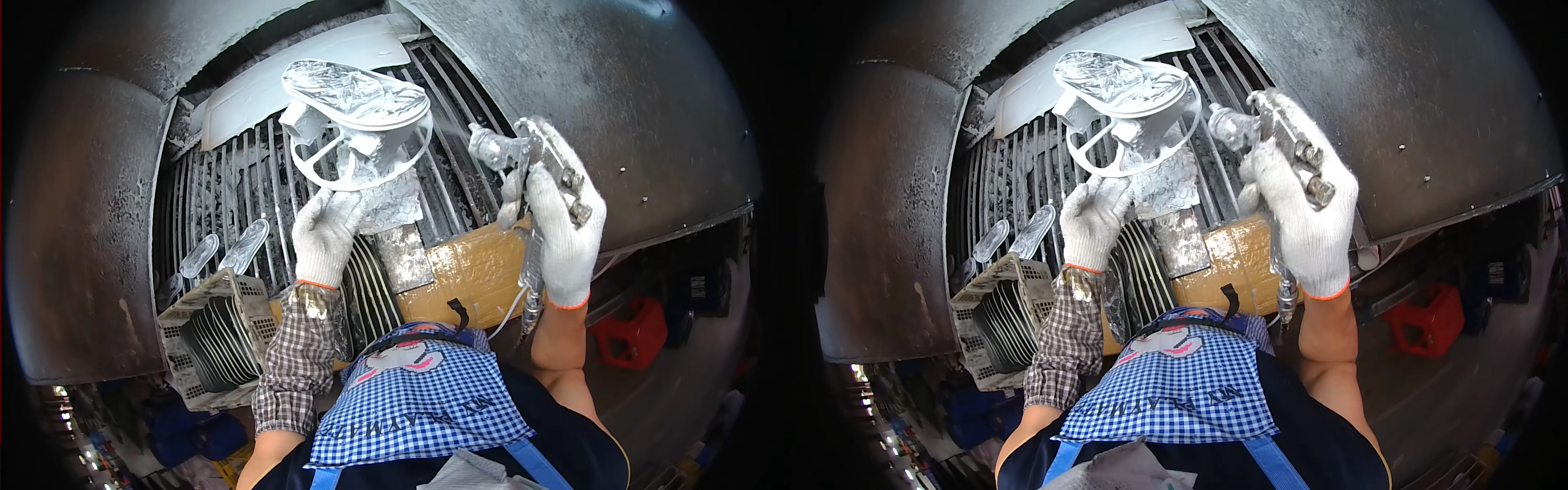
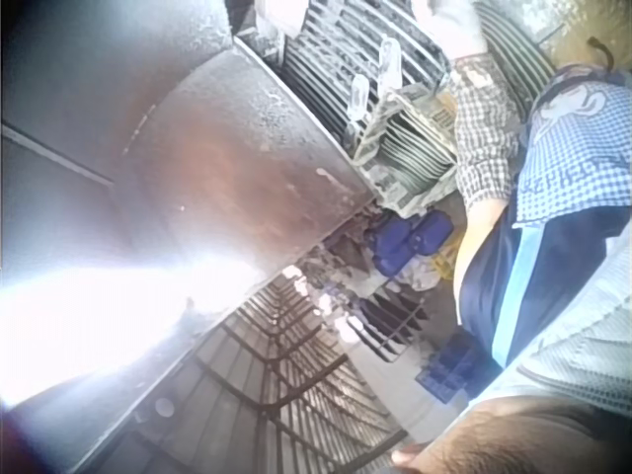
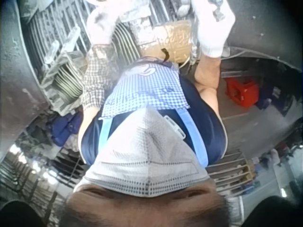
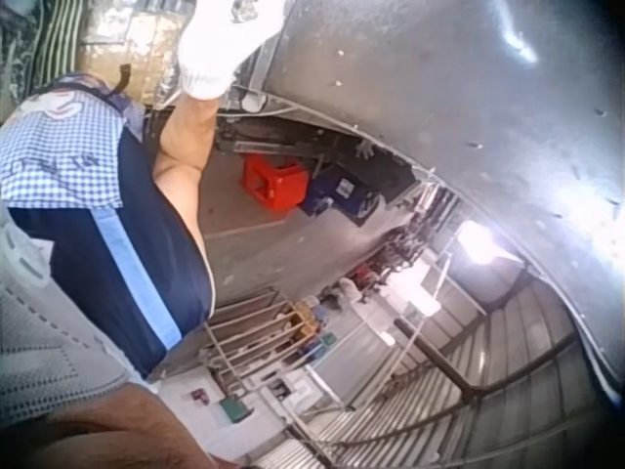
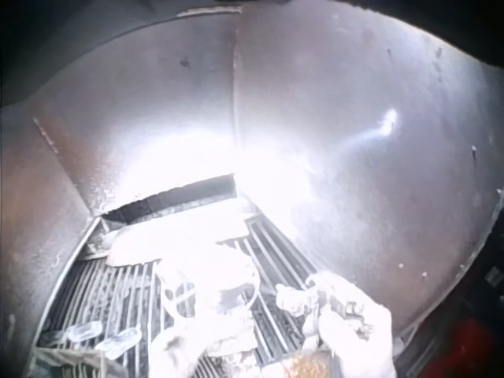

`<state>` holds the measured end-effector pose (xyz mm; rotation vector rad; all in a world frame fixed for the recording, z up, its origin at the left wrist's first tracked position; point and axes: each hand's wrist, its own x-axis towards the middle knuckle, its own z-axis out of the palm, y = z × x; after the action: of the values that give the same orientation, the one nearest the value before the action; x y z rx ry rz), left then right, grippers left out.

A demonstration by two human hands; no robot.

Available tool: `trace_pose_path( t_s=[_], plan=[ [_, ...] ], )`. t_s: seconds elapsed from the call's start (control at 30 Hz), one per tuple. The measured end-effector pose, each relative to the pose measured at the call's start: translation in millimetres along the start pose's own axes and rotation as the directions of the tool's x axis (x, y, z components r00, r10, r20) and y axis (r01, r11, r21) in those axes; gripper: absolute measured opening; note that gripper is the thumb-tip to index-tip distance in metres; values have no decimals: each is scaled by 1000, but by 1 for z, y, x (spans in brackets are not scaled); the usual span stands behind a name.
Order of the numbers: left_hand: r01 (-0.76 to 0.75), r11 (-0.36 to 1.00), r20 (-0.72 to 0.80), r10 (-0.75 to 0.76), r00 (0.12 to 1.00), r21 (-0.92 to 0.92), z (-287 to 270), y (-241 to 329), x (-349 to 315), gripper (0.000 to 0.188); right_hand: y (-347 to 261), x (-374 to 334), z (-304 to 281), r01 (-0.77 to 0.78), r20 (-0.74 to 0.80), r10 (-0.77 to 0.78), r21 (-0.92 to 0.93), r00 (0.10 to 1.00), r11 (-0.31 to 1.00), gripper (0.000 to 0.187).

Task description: The person spray paints white plastic parts using a spray gun. They hold each part with a gloved left hand, rotate it to coat all sides, and place it on a metal grate to dry. The process is repeated for multiple parts.

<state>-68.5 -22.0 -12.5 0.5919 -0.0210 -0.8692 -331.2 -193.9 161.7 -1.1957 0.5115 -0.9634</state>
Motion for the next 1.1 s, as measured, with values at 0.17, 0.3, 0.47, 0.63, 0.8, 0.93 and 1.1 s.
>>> trace_pose_path(
  t_s=[0.17,0.3,0.47,0.63,0.8,0.93,1.1],
  plan=[
    [-33,999,14,32,999,27,7,12,-1,68,1,1,-9,24,7,-24,-31,1000,999,48],
    [-87,995,18,87,996,47,2,23,2,53,1,-2,-11,0,27,0,16,1000,1000,48],
    [-103,995,-12,103,995,12,-13,36,12,37,6,-8,-15,-6,120,6,0,993,1000,48],
    [-164,986,51,163,985,31,-20,44,18,33,15,-6,-10,8,81,-3,-56,997,998,49],
    [-169,984,-113,175,978,61,-30,43,20,38,18,-10,-3,-7,261,24,-66,965,998,52],
    [-155,984,-148,166,975,82,-38,37,15,39,28,-2,13,-62,282,61,-6,958,998,53],
    [-131,987,-119,141,983,91,-37,31,4,37,46,21,25,-81,294,71,22,953,996,52]
  ],
)
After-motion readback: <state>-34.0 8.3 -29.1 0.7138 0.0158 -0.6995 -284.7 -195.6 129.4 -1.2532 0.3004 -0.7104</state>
